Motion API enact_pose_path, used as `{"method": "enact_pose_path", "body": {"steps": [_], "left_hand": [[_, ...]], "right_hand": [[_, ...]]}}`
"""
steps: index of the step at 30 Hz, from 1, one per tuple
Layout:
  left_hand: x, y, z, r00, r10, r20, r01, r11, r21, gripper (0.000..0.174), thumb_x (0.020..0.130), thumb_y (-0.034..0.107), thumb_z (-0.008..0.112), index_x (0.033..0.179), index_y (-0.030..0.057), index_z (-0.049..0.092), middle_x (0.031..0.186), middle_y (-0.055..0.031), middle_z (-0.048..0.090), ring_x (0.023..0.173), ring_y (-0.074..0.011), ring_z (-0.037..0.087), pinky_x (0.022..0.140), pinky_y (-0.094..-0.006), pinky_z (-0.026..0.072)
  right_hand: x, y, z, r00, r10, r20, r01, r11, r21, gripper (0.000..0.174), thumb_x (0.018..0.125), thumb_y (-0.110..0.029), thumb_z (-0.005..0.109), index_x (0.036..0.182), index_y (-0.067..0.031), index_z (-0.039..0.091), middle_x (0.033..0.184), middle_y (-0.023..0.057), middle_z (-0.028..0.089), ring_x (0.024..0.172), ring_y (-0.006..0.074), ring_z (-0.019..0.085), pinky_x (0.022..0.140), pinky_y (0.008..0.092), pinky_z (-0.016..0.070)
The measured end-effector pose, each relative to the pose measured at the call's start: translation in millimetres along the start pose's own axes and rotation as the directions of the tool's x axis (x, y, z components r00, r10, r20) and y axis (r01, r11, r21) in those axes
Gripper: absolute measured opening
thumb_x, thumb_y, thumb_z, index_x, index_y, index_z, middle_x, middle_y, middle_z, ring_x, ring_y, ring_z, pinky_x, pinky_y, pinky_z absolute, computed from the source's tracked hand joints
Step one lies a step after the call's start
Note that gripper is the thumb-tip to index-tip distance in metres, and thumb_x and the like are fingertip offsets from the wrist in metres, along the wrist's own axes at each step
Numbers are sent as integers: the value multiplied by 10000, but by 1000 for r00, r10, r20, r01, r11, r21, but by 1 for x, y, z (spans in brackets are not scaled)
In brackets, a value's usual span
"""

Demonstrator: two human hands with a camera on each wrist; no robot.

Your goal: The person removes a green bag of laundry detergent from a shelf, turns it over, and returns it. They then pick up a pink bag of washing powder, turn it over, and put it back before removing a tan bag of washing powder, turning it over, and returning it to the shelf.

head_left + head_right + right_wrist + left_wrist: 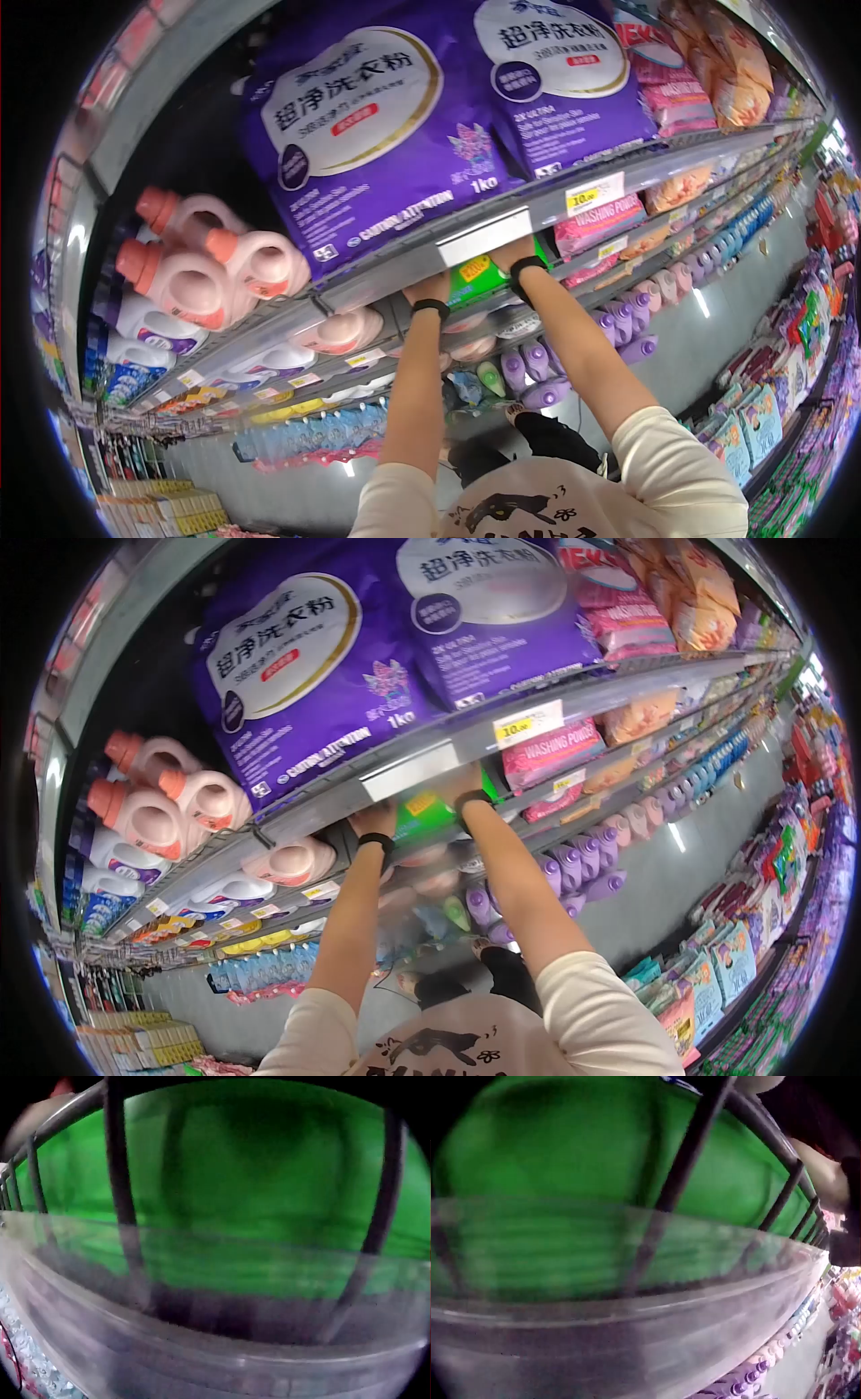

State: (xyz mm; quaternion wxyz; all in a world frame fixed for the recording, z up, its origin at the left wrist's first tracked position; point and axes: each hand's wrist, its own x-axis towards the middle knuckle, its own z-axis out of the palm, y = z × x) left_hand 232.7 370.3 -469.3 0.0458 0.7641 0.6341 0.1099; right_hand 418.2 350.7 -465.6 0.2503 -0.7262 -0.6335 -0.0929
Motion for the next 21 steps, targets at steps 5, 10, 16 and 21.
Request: {"method": "enact_pose_path", "body": {"steps": [5, 10, 16, 21], "left_hand": [[1, 11, -12, 971, -170, 167, 178, 984, -31, 670, 868, 549, 237, 1405, 150, 209, 1466, -80, 180, 1347, -288, 157, 1011, -620, 50], [6, 16, 0, 955, -282, 92, 286, 957, -39, 662, 877, 548, 226, 1423, 185, 136, 1481, -61, 119, 1363, -271, 98, 1012, -628, -1], [15, 13, -1, 952, -240, 189, 253, 966, -48, 670, 864, 592, 230, 1421, 232, 138, 1485, -51, 103, 1362, -270, 100, 1014, -614, 32], [24, 15, -2, 957, -216, 194, 245, 960, -139, 710, 841, 621, 252, 1417, 217, 158, 1477, -66, 131, 1359, -276, 111, 1018, -607, 63]], "right_hand": [[-4, 0, 3, 991, 126, 44, -129, 990, 52, 434, 765, -416, 490, 1084, -137, 584, 1123, 76, 570, 1110, 264, 466, 995, 464, 237], [-1, 0, 6, 989, 140, 52, -142, 989, 43, 488, 796, -435, 464, 1158, -119, 544, 1205, 101, 524, 1162, 266, 434, 1010, 462, 213], [-1, 3, 6, 960, 207, 190, -224, 972, 73, 624, 770, -494, 480, 1283, -141, 433, 1342, 105, 403, 1276, 279, 302, 1048, 497, 136], [6, 9, 3, 929, 219, 297, -263, 958, 118, 704, 745, -546, 488, 1322, -157, 385, 1372, 111, 363, 1299, 283, 263, 1061, 493, 114]]}}
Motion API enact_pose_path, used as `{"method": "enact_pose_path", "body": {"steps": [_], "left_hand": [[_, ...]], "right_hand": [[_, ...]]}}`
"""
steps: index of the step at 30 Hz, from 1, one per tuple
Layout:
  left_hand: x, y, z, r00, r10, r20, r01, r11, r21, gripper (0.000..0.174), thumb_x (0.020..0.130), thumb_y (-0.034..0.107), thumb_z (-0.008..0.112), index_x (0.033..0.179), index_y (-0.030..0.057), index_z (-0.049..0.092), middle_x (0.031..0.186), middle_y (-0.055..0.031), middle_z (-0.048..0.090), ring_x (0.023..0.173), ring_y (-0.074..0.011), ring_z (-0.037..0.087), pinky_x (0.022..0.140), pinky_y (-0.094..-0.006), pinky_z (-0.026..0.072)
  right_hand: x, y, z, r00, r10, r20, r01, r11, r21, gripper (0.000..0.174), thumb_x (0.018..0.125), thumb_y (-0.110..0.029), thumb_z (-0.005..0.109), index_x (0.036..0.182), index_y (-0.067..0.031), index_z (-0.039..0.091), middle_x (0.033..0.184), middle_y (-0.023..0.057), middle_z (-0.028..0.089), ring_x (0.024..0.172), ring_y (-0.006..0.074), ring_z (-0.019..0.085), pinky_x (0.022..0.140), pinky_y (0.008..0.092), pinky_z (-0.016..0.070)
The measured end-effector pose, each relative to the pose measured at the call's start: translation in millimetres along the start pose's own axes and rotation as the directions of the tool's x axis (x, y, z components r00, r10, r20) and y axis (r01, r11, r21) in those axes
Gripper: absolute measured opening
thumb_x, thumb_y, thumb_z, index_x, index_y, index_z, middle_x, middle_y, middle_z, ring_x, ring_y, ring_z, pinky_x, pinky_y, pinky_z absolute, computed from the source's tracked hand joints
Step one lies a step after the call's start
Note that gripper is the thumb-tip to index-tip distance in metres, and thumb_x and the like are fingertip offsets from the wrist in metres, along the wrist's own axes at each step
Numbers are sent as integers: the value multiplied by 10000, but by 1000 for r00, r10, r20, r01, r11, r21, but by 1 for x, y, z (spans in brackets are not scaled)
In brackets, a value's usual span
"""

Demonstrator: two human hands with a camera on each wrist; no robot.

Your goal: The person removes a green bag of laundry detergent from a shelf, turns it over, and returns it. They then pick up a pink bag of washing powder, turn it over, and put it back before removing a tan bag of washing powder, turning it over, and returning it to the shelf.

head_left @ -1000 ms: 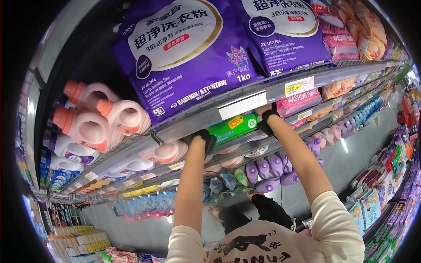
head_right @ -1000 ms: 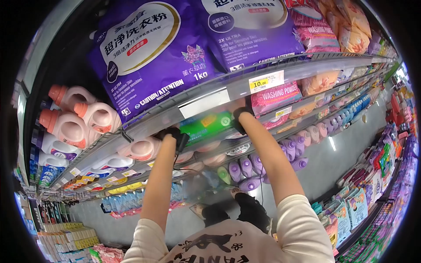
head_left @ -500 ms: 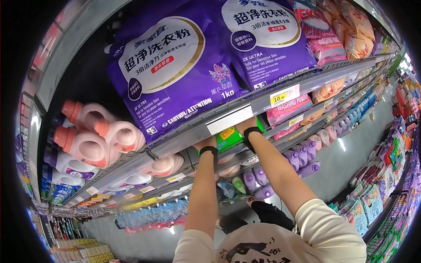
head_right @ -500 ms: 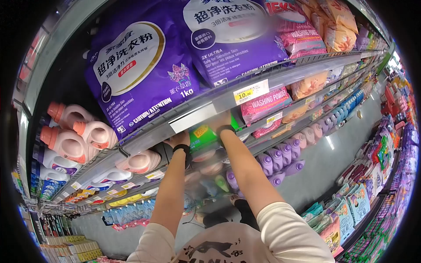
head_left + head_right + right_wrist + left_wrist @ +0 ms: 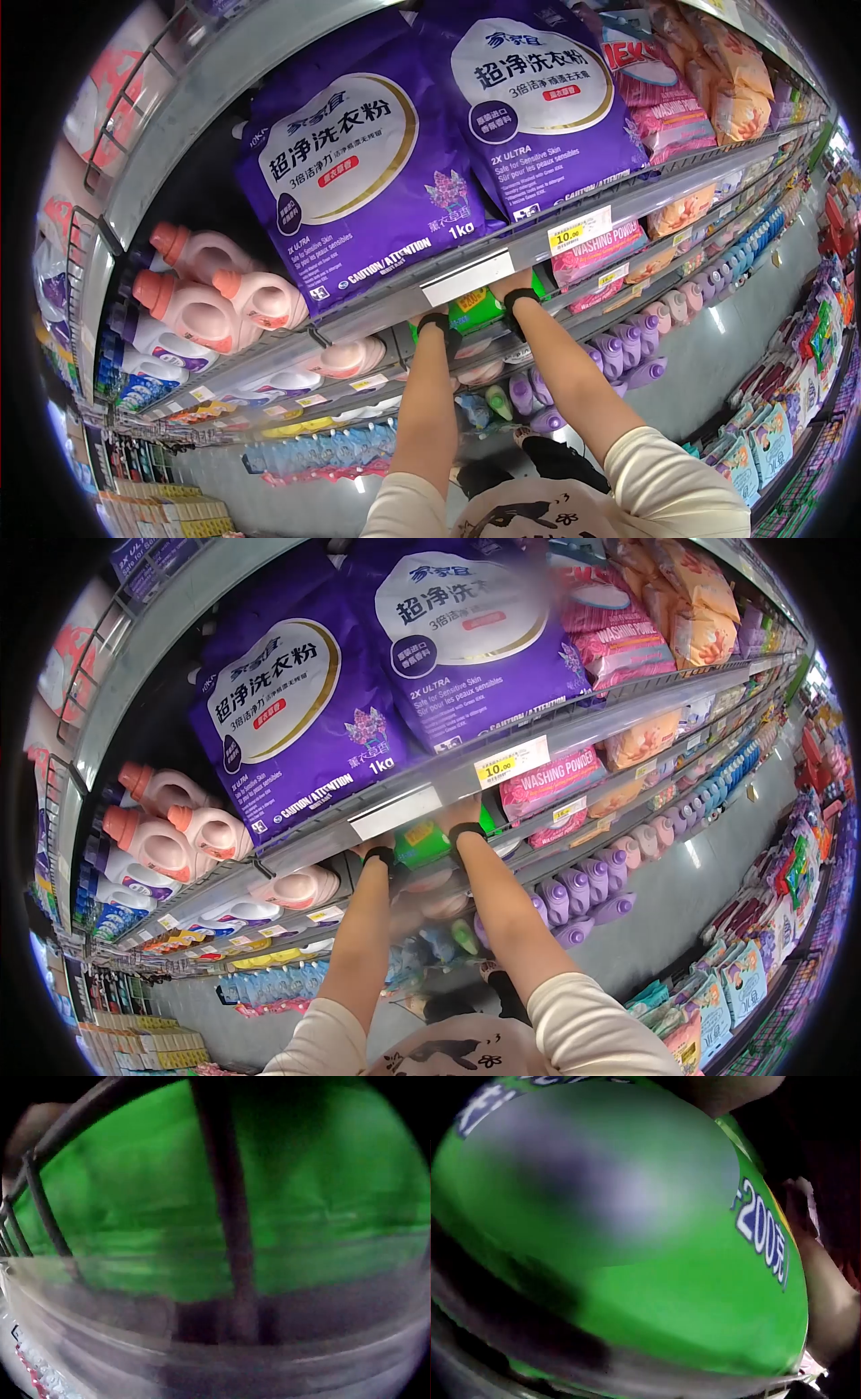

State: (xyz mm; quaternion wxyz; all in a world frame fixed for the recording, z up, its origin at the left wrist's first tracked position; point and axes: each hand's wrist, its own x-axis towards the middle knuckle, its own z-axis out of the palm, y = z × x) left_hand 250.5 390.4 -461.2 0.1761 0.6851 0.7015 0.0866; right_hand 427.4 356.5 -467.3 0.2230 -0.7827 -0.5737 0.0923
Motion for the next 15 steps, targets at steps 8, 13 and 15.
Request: {"method": "enact_pose_path", "body": {"steps": [8, 13, 15], "left_hand": [[-4, -51, 28, 965, -229, -131, 207, 964, -164, 868, 802, 608, 379, 1366, -24, 191, 1406, -263, 197, 1312, -362, 203, 1064, -459, 169], [-75, -84, 8, 988, 107, -110, -132, 958, -255, 738, 806, 423, 520, 1307, -64, 284, 1251, -289, 408, 1151, -403, 417, 969, -409, 346], [-93, -91, 7, 979, 111, -170, -150, 960, -237, 663, 793, 354, 557, 1265, -61, 346, 1185, -275, 466, 1088, -398, 460, 931, -425, 373]], "right_hand": [[39, 42, 22, 920, -153, 360, 121, 986, 111, 742, 767, -576, 462, 1307, -73, 379, 1378, 161, 333, 1285, 325, 280, 1046, 438, 219], [-14, 29, -14, 980, 62, 187, -78, 994, 81, 852, 766, -630, 420, 1385, -96, 179, 1411, 226, 208, 1252, 404, 295, 1017, 466, 271], [-35, 35, -17, 984, 76, 158, -92, 991, 99, 827, 769, -578, 475, 1379, -98, 189, 1391, 239, 234, 1235, 416, 310, 999, 473, 299]]}}
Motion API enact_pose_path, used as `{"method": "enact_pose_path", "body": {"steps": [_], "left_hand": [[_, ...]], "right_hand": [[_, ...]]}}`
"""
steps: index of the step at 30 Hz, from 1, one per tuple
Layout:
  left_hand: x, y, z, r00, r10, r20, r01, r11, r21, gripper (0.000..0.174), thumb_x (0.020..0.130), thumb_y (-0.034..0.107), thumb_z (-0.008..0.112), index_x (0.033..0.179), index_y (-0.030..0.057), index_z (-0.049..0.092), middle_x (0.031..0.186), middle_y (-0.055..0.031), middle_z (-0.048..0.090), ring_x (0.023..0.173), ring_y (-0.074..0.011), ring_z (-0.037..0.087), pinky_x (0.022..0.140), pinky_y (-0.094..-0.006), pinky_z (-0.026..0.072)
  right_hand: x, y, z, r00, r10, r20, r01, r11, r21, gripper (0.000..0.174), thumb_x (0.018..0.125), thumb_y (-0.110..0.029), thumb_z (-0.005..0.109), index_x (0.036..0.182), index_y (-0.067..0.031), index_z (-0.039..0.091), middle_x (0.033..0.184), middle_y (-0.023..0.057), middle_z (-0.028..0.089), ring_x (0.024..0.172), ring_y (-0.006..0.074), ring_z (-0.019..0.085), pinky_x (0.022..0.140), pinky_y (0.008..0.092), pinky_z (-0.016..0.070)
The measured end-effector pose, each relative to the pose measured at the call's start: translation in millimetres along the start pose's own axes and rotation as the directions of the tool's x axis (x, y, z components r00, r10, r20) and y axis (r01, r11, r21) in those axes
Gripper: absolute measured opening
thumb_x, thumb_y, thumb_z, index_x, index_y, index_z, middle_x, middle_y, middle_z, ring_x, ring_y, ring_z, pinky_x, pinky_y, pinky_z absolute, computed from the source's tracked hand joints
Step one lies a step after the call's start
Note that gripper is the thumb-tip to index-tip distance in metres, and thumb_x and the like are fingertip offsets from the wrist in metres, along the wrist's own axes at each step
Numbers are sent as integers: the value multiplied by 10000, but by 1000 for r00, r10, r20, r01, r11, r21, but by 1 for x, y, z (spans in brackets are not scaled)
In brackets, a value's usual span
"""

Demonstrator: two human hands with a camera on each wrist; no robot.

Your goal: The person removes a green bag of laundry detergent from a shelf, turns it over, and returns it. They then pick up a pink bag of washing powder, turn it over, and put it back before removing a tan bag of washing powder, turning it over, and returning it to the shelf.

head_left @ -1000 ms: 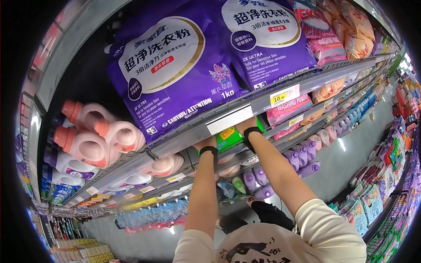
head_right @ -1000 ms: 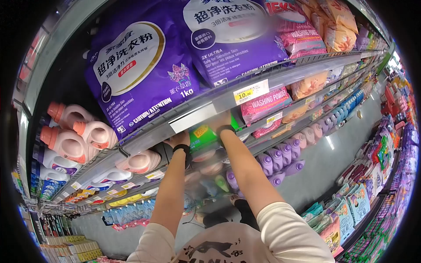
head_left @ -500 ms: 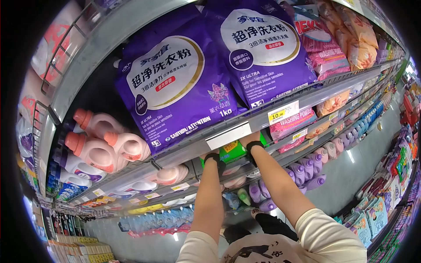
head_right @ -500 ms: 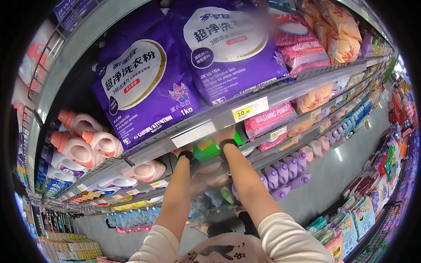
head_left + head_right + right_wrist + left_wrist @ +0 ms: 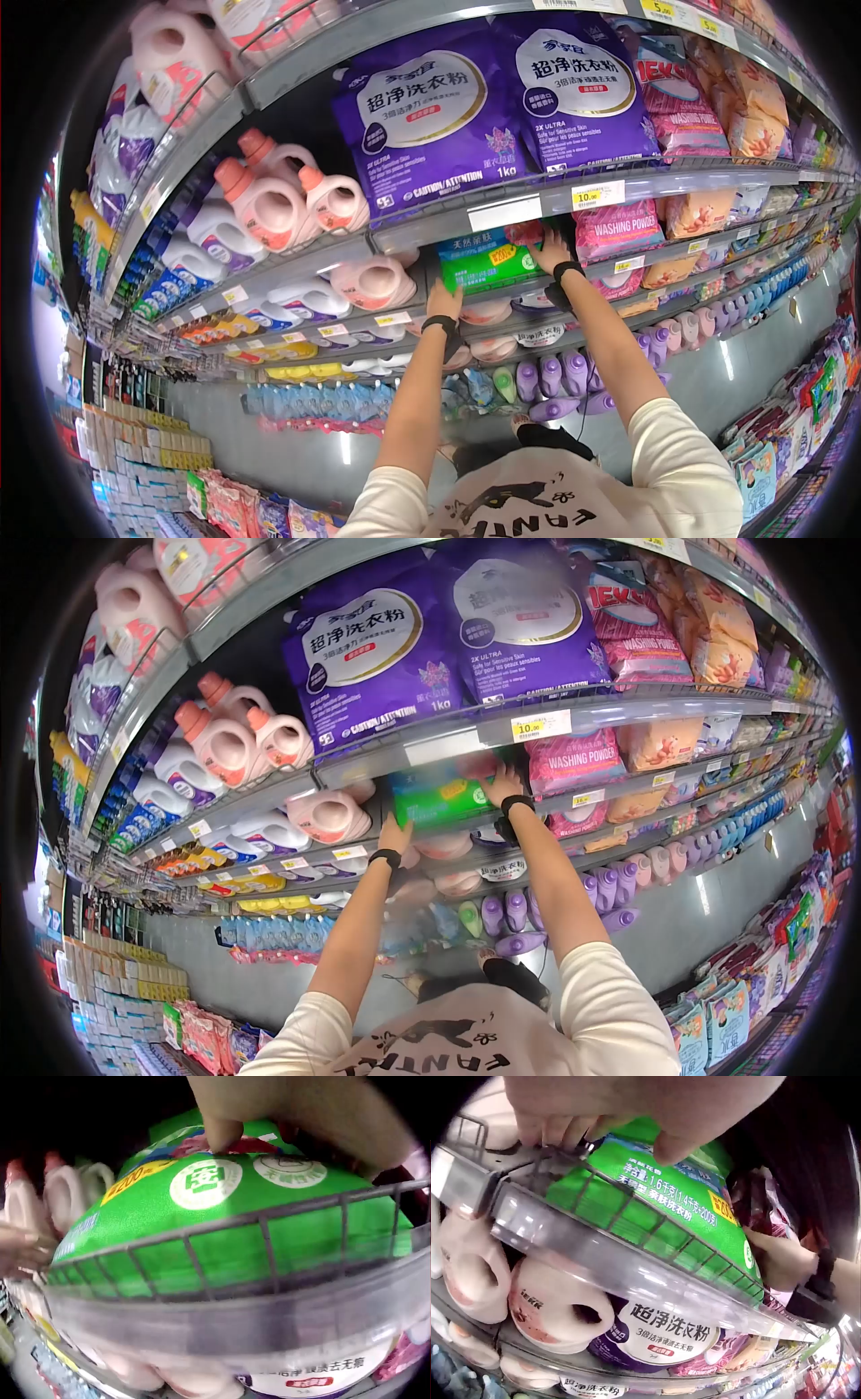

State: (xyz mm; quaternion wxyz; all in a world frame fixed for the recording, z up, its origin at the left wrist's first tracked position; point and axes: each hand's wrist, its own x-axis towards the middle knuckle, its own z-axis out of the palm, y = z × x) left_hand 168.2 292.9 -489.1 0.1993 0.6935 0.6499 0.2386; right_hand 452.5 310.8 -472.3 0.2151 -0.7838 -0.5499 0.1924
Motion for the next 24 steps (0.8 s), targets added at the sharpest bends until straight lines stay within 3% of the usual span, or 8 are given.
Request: {"method": "enact_pose_path", "body": {"steps": [3, 7, 11, 13, 15, 18, 20, 24], "left_hand": [[-22, -6, -12, 992, 93, -79, -84, 991, 107, 531, 794, 295, 566, 1193, -37, 455, 1140, -251, 505, 1060, -374, 485, 906, -418, 392], [-70, 68, -73, 946, 324, -22, -317, 904, -289, 327, 832, 217, 569, 1056, -21, 569, 1020, -181, 594, 987, -306, 551, 871, -352, 426], [-176, 234, -205, 804, 591, 72, -136, 300, -944, 177, 872, 80, 511, 1009, -1, 588, 939, -90, 606, 883, -157, 562, 796, -285, 443], [-211, 268, -253, 614, 753, -238, -244, -106, -964, 95, 856, 26, 495, 788, 14, 561, 833, -124, 579, 798, -214, 578, 664, -333, 476], [-239, 295, -286, 406, 795, -451, 19, -500, -866, 67, 860, 106, 534, 824, 51, 528, 730, -113, 560, 625, -246, 568, 488, -326, 444], [-251, 295, -321, -111, 950, -293, 446, -216, -868, 145, 879, 238, 510, 905, 112, 577, 823, 2, 566, 732, -188, 563, 628, -338, 445], [-262, 286, -325, -169, 962, -217, 534, -96, -840, 182, 894, 274, 479, 897, 136, 599, 871, 52, 574, 780, -149, 564, 693, -347, 454], [-279, 272, -320, 170, 932, -319, 509, -361, -781, 189, 902, 243, 462, 802, 137, 582, 773, 36, 571, 637, -142, 562, 576, -309, 455]], "right_hand": [[-20, 3, 2, 993, -79, -90, 79, 997, -6, 764, 732, -458, 588, 1316, -80, 275, 1345, 241, 287, 1195, 424, 345, 955, 490, 337], [-46, -1, -10, 923, -354, -154, 366, 929, 58, 557, 713, -314, 617, 1175, -62, 435, 1159, 212, 448, 1068, 403, 430, 905, 469, 367], [-68, -2, -27, 941, -334, -54, 336, 941, 32, 473, 712, -300, 599, 1114, -66, 511, 1113, 211, 481, 1019, 399, 452, 893, 441, 375], [-47, 6, -23, 951, -302, -69, 302, 953, -14, 447, 717, -296, 581, 1099, -70, 536, 1096, 221, 500, 1007, 400, 465, 887, 440, 378], [-38, 5, -36, 948, -303, -96, 302, 953, -25, 422, 724, -304, 556, 1080, -78, 560, 1067, 205, 541, 1012, 374, 484, 878, 441, 389], [-15, -1, -45, 951, -296, -93, 295, 955, -24, 387, 727, -311, 540, 1043, -94, 597, 1060, 175, 561, 1043, 350, 483, 886, 429, 390], [10, 3, -39, 959, -279, -49, 274, 957, -90, 415, 717, -318, 542, 1068, -106, 607, 1136, 172, 538, 1055, 338, 492, 922, 451, 362], [51, 13, -25, 967, -241, -77, 235, 969, -82, 425, 719, -286, 594, 1071, -50, 567, 1109, 179, 551, 1061, 328, 510, 897, 391, 410]]}}
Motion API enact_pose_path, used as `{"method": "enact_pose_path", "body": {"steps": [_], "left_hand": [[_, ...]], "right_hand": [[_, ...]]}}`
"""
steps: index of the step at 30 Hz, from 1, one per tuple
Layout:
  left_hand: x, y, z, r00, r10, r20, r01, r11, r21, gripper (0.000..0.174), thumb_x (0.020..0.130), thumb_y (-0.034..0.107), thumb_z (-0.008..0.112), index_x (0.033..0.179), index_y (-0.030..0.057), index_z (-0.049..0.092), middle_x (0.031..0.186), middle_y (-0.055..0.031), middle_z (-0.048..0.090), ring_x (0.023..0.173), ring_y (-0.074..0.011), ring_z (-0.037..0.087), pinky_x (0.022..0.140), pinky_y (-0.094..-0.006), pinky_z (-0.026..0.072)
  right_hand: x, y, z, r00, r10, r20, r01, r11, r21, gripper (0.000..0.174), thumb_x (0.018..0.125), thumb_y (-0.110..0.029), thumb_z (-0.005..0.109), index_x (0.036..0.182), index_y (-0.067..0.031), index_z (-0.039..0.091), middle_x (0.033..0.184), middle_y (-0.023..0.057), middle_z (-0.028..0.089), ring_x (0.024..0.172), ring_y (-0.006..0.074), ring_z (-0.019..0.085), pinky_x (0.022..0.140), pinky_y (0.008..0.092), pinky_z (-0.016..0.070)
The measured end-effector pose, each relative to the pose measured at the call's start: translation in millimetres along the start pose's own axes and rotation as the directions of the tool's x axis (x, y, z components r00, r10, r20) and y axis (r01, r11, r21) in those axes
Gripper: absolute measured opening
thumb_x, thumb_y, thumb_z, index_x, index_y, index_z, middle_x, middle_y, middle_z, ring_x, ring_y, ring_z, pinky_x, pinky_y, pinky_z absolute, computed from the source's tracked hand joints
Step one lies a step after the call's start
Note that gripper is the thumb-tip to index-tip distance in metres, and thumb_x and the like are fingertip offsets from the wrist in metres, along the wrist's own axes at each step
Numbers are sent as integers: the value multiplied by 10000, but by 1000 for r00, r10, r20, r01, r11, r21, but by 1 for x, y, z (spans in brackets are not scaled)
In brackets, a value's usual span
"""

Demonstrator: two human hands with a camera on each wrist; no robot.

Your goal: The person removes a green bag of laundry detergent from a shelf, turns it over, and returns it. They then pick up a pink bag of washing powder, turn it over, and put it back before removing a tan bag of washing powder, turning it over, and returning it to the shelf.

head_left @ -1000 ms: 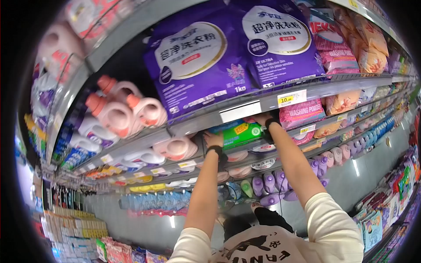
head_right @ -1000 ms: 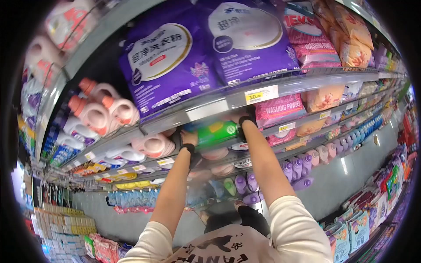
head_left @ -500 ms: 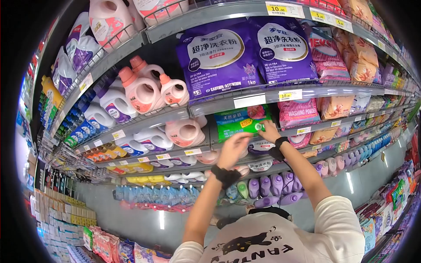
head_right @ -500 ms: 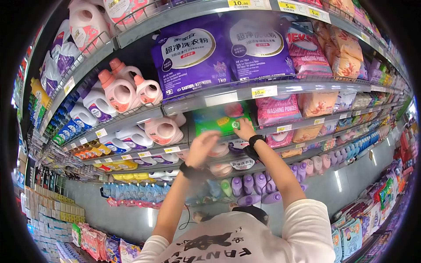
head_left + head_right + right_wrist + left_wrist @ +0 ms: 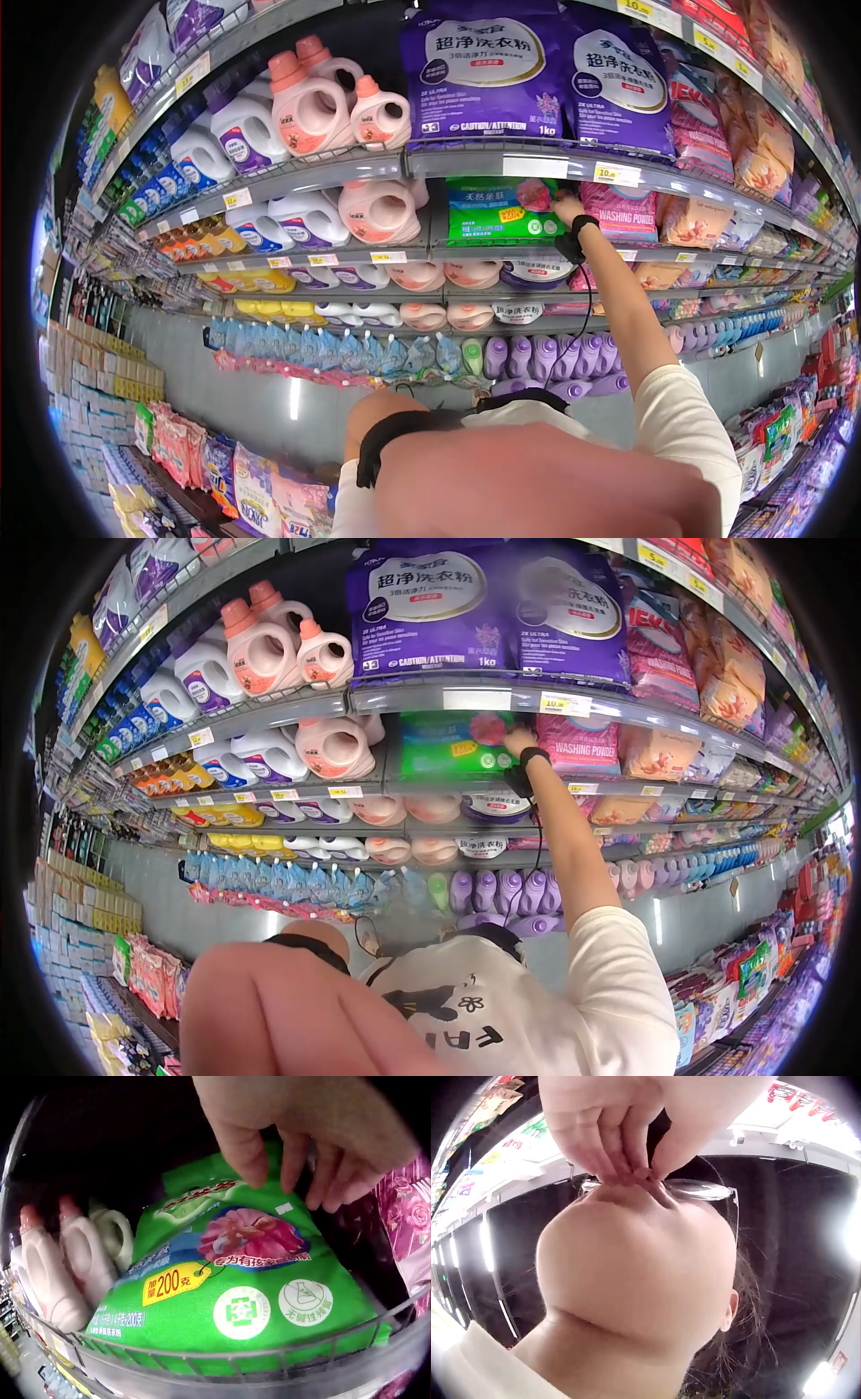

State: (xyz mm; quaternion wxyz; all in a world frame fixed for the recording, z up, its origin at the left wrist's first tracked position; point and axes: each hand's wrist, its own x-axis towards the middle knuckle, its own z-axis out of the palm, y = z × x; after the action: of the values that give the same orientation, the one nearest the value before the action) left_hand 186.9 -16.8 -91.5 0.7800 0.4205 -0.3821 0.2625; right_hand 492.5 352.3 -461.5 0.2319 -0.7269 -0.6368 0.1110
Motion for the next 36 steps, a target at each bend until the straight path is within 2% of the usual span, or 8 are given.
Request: {"method": "enact_pose_path", "body": {"steps": [4, 7, 13, 16, 19, 24, 27, 36], "left_hand": [[-21, 3, -38, 946, 273, -173, -158, 859, 487, 156, 836, 155, 545, 822, 0, 543, 773, -79, 561, 704, -260, 544, 624, -321, 447], [-71, 33, -77, 643, 190, -742, 502, 627, 596, 125, 850, 28, 534, 971, 7, 514, 928, -64, 577, 822, -124, 544, 658, -268, 465], [-225, 16, -258, 275, 519, -809, 913, 122, 389, 209, 827, 129, 592, 974, -5, 528, 912, -113, 587, 806, -151, 585, 687, -272, 475], [-284, 9, -352, 315, 639, -702, 938, -94, 335, 346, 800, 233, 610, 1003, -35, 528, 957, -221, 575, 889, -326, 568, 787, -382, 446], [-301, 14, -410, 312, 715, -626, 948, -278, 154, 560, 779, 362, 616, 1084, -88, 483, 1034, -280, 541, 959, -419, 514, 846, -444, 405], [-348, 39, -498, 95, 515, -852, 967, 154, 201, 658, 775, 379, 609, 1222, -60, 406, 1237, -271, 451, 1148, -397, 431, 976, -392, 340], [-348, 41, -501, 241, 411, -879, 944, -310, 114, 555, 773, 363, 610, 1198, 28, 485, 1230, -188, 502, 1151, -344, 457, 970, -354, 350], [-298, 42, -470, 275, 621, -734, 898, 107, 427, 411, 793, 141, 613, 1144, -45, 509, 1137, -184, 567, 1068, -320, 520, 899, -366, 390]], "right_hand": [[30, 8, 15, 999, 41, 29, -38, 994, -99, 463, 749, -326, 579, 1106, -34, 535, 1155, 198, 514, 1104, 329, 478, 917, 394, 396], [32, 12, 15, 998, 32, -50, -19, 972, 233, 673, 753, -480, 552, 1267, -70, 410, 1292, 240, 403, 1165, 386, 422, 974, 441, 343], [69, 49, 47, 929, -369, 27, 368, 929, 52, 611, 844, -432, 459, 1304, -44, 353, 1329, 213, 371, 1246, 365, 306, 1014, 403, 277], [36, -3, 27, 837, 230, 496, -540, 494, 681, 435, 883, -301, 425, 1262, -88, 405, 1277, 173, 440, 1149, 334, 450, 924, 469, 361], [22, -23, 33, 912, 130, -388, -136, 991, 13, 400, 858, -246, 491, 1204, -47, 460, 1207, 182, 500, 1117, 317, 481, 902, 420, 395], [23, -26, -1, 970, 136, -203, -54, 929, 366, 397, 853, -232, 499, 1198, -39, 463, 1203, 185, 502, 1120, 316, 478, 906, 411, 393], [21, -29, -7, 972, 138, -189, -43, 899, 436, 395, 850, -224, 504, 1194, -33, 465, 1201, 187, 504, 1122, 315, 476, 909, 405, 391], [5, -25, -10, 976, 138, -170, -19, 826, 563, 390, 841, -198, 519, 1183, -18, 470, 1195, 193, 508, 1128, 313, 471, 916, 389, 387]]}}
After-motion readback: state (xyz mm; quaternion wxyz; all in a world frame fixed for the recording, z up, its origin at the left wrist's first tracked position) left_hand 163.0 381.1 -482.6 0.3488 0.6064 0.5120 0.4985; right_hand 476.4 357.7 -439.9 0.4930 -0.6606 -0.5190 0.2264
